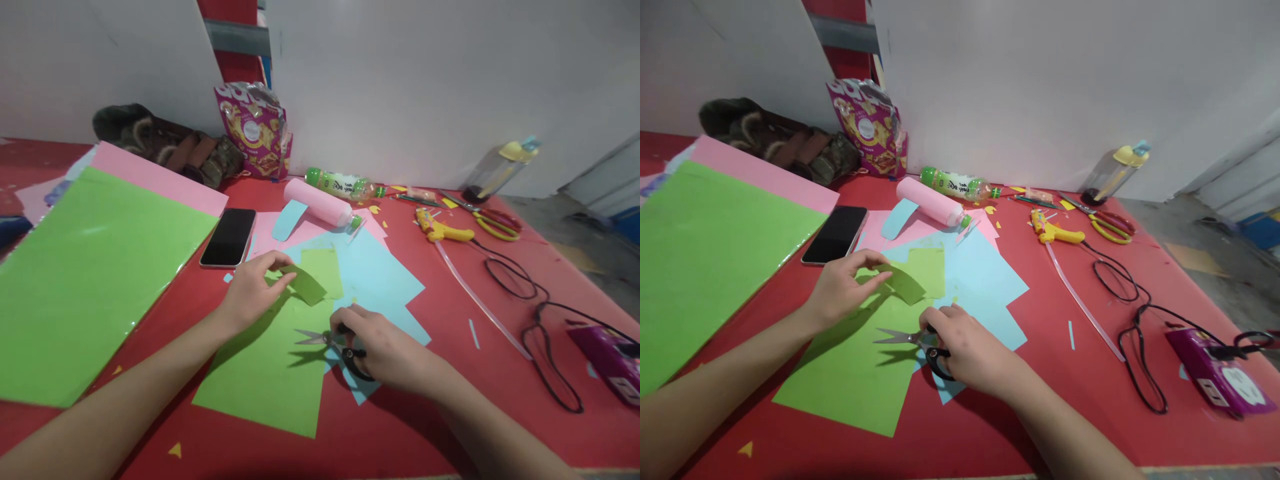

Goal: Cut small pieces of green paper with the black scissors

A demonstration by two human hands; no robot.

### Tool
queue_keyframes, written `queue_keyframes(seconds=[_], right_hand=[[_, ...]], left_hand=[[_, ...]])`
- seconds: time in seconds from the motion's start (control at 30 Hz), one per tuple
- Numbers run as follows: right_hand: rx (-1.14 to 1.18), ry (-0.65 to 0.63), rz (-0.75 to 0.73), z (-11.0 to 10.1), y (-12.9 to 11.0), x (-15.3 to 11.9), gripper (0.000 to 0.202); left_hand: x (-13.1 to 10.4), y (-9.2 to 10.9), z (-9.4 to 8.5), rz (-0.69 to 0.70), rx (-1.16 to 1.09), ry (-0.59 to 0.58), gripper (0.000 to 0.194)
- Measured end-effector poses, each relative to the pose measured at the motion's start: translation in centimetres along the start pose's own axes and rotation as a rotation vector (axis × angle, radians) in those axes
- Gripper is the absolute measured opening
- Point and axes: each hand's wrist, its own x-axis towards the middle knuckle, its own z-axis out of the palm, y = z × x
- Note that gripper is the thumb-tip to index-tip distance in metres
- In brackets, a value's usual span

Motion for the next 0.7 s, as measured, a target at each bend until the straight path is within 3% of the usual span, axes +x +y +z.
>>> queue_keyframes(seconds=[0.17,0.3,0.37,0.43,0.53,0.6,0.7], right_hand=[[0.044,0.086,0.036,-0.3,0.0,0.2,0.046],[0.109,0.298,0.083,-0.2,0.1,0.2,0.04],[0.157,0.422,0.1,0.1,0.2,0.2,0.037],[0.255,0.524,0.103,0.4,0.3,0.3,0.036],[0.439,0.614,0.094,0.8,0.5,0.4,0.033],[0.516,0.636,0.102,0.9,0.6,0.5,0.032],[0.589,0.633,0.131,1.2,0.7,0.7,0.033]], left_hand=[[-0.3,0.2,-0.1,0.118,0.187,0.328,0.021],[-0.6,0.4,-0.1,0.208,0.164,0.383,0.022],[-0.6,0.6,0.0,0.122,0.018,0.35,0.029],[-0.6,0.9,0.1,-0.047,-0.189,0.277,0.04],[-0.7,1.6,0.3,-0.286,-0.445,0.082,0.05],[-0.9,2.2,0.4,-0.363,-0.504,-0.064,0.053],[-1.4,3.3,0.6,-0.372,-0.518,-0.215,0.053]])
